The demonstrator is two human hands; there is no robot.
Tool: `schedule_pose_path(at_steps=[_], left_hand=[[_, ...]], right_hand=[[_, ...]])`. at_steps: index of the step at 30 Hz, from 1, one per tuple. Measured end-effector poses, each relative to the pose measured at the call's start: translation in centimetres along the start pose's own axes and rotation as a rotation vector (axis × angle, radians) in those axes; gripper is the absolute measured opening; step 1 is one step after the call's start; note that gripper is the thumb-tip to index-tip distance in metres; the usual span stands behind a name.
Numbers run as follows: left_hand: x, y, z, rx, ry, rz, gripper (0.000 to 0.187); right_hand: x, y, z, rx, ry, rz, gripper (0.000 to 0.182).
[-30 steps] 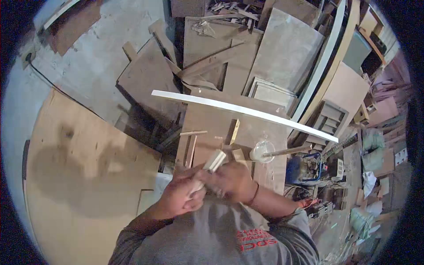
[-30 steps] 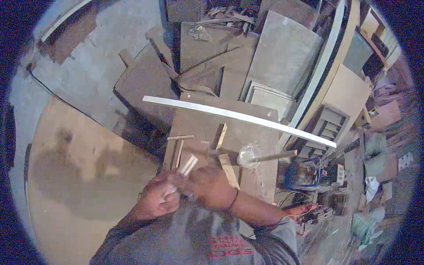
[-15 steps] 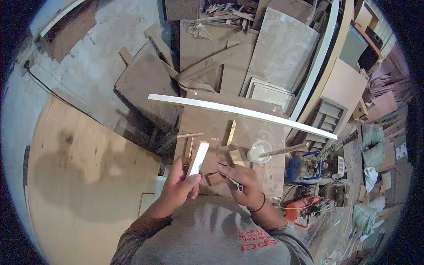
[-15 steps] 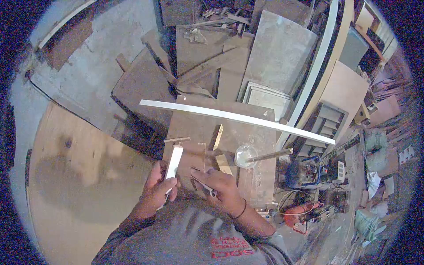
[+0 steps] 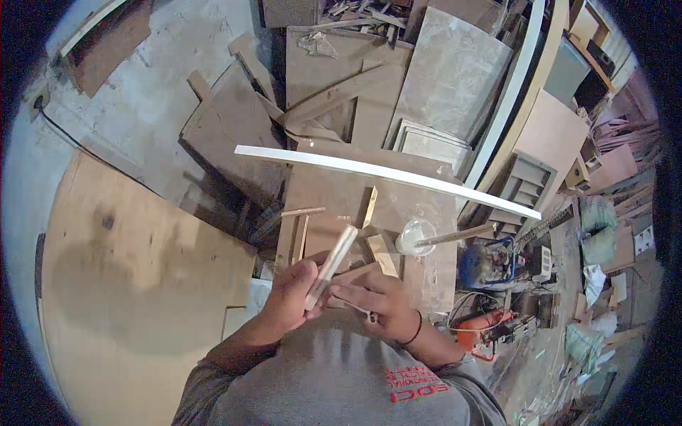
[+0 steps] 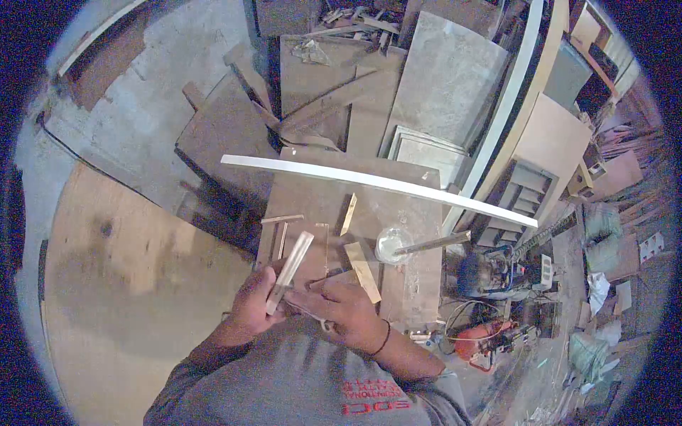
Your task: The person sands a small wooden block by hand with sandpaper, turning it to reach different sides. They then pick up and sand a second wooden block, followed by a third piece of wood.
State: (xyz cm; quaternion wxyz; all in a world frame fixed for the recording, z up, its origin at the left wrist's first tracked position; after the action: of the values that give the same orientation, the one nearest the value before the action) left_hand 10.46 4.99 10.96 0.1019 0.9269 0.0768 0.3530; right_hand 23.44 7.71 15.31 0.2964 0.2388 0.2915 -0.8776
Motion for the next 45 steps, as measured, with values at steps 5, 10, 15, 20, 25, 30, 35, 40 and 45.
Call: schedule_pose_path(at_steps=[5, 10, 15, 20, 25, 30, 35, 40, 45], left_hand=[[-0.6, 0.2, 2.2, -0.086, 0.075, 0.077, 0.047], [-0.2, 1.7, 1.9, -0.213, 0.145, 0.202, 0.029], [-0.4, 1.9, 1.9, -0.343, 0.301, 0.134, 0.029], [-0.8, 2.8, 2.3, -0.332, 0.358, 0.207, 0.028], [-1.6, 2.5, 2.1, -0.269, 0.256, 0.19, 0.035], [-2.6, 2.8, 2.4, -0.227, 0.202, 0.192, 0.039], [-1.5, 2.9, 1.2, -0.183, 0.003, 0.301, 0.048], [-0.6, 2.9, -0.6, -0.009, -0.03, 0.393, 0.06], [-1.0, 2.2, -1.9, 0.316, -0.197, 0.303, 0.062]], right_hand=[[1.0, -0.7, 1.2, -0.199, 0.265, 0.104, 0.041], [-2.4, -2.9, -0.2, -0.087, 0.368, -0.057, 0.036], [1.3, -1.6, 0.0, -0.203, 0.112, -0.005, 0.045], [0.5, -2.5, -1.5, -0.104, 0.353, 0.028, 0.051], [1.1, -1.8, -0.9, -0.112, 0.458, 0.034, 0.041], [-3.1, -3.6, -3.9, 0.257, 0.194, -0.219, 0.042], [-0.9, -2.5, -3.5, 0.33, -0.611, -0.093, 0.048], [0.1, -1.4, -4.0, 0.546, -0.899, -0.126, 0.05], [1.5, 1.3, -4.4, 0.659, -0.851, -0.215, 0.039]])
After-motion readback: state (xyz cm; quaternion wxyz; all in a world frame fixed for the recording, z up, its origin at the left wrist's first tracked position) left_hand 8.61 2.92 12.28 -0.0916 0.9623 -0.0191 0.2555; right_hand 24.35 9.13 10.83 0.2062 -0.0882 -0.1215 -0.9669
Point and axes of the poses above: each hand's wrist, its own y-axis away from the middle knuckle, its own x-axis out of the palm, z = x × y, the point moved 6 cm from there along -y, towards the middle knuckle, and after that the axes turned 12 degrees about x, right-handed, at the moved point
